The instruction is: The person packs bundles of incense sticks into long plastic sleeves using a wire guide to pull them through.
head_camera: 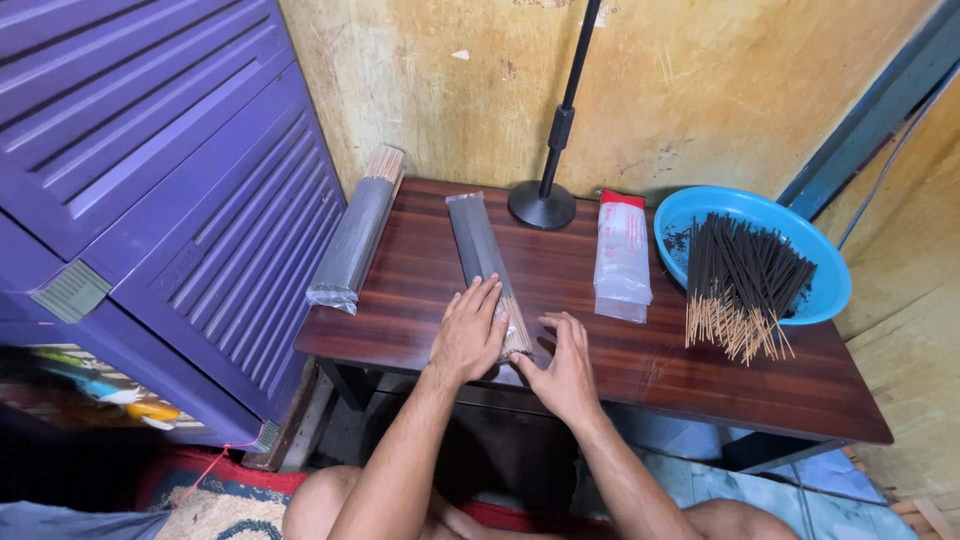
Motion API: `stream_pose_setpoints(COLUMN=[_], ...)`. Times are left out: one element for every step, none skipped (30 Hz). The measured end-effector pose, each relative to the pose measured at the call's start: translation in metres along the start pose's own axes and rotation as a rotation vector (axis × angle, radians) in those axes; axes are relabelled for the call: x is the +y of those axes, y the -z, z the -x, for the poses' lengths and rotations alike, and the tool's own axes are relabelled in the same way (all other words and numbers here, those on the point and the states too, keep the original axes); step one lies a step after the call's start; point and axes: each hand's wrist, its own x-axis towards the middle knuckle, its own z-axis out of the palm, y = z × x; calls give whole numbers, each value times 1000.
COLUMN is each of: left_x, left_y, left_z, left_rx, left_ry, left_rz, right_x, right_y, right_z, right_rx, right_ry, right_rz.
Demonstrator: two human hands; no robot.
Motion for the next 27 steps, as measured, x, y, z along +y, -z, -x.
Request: stream_pose_setpoints(left_x=[0, 0, 1, 1, 1, 1, 0, 0, 0, 0, 0, 1, 1, 1, 1, 0, 0, 0, 0, 1, 1, 1, 1, 2, 2, 2, 1], left_y=[0, 0, 0, 0, 0, 0, 0, -1, -2, -2, -2, -1, -1, 0, 0, -1, -1, -2, -2, -1, 0, 0, 1, 0, 1, 1, 1], left_z=[0, 0, 1, 0, 0, 0, 0, 0, 0, 1, 1, 0, 0, 0, 1, 1, 1, 0, 1, 1, 1, 1, 1, 1, 1, 1, 1], left_rx=[-2, 1, 4, 5, 7, 8, 8, 6, 3, 1, 2, 7, 7, 5, 2, 2, 7, 9, 7, 7, 8, 9, 7, 3, 3, 2, 1], left_ry=[-1, -3, -6, -7, -7, -6, -5, -2, 1, 2, 4, 4, 1, 1, 1, 3, 2, -3, -4, -3, -3, -2, 1, 3, 3, 1, 0], left_rz=[-1, -3, -6, -7, -5, -4, -4, -6, -8, -7, -15, -23, -23, -22, -21, -20, -19, -18, -17, -20, -23, -23, -20, -17, -17, -15, -14], right_x=[-1, -2, -3, -3, -2, -2, -3, -3, -3, -2, -1, -1, 0, 1, 1, -1, -2, -3, -3, -3, -3, -7, -12, -16, -13, -10, -7], right_y=[-1, -1, -2, 0, 1, 1, 0, 0, 0, -1, -2, -2, -1, 0, 1, 1, 1, 2, 2, 3, 4, 7, 9, 12, 10, 7, 4], right_z=[0, 0, 0, 0, 0, 0, -1, -1, -1, -1, 1, -1, -1, -1, -1, -1, 0, 0, 2, 2, 1, 1, 0, 1, 0, 0, 0], right_rx=[1, -2, -4, -3, -1, -1, -1, -2, -3, -4, -6, -4, -2, -1, -1, -3, 1, 8, 8, 8, 7, 6, -1, -7, -8, -2, 4], right_ry=[-2, 3, 8, 9, 19, 29, 30, 21, 13, 11, 11, 14, 14, 19, 24, 24, 23, 21, 18, 28, 37, 39, 28, 14, 14, 26, 39], right_rz=[-1, 17, 35, 34, 24, 14, 13, 31, 49, 49, 43, 38, 39, 24, 9, 9, 22, 35, 36, 14, -8, -8, -21, -34, -34, -12, 11])
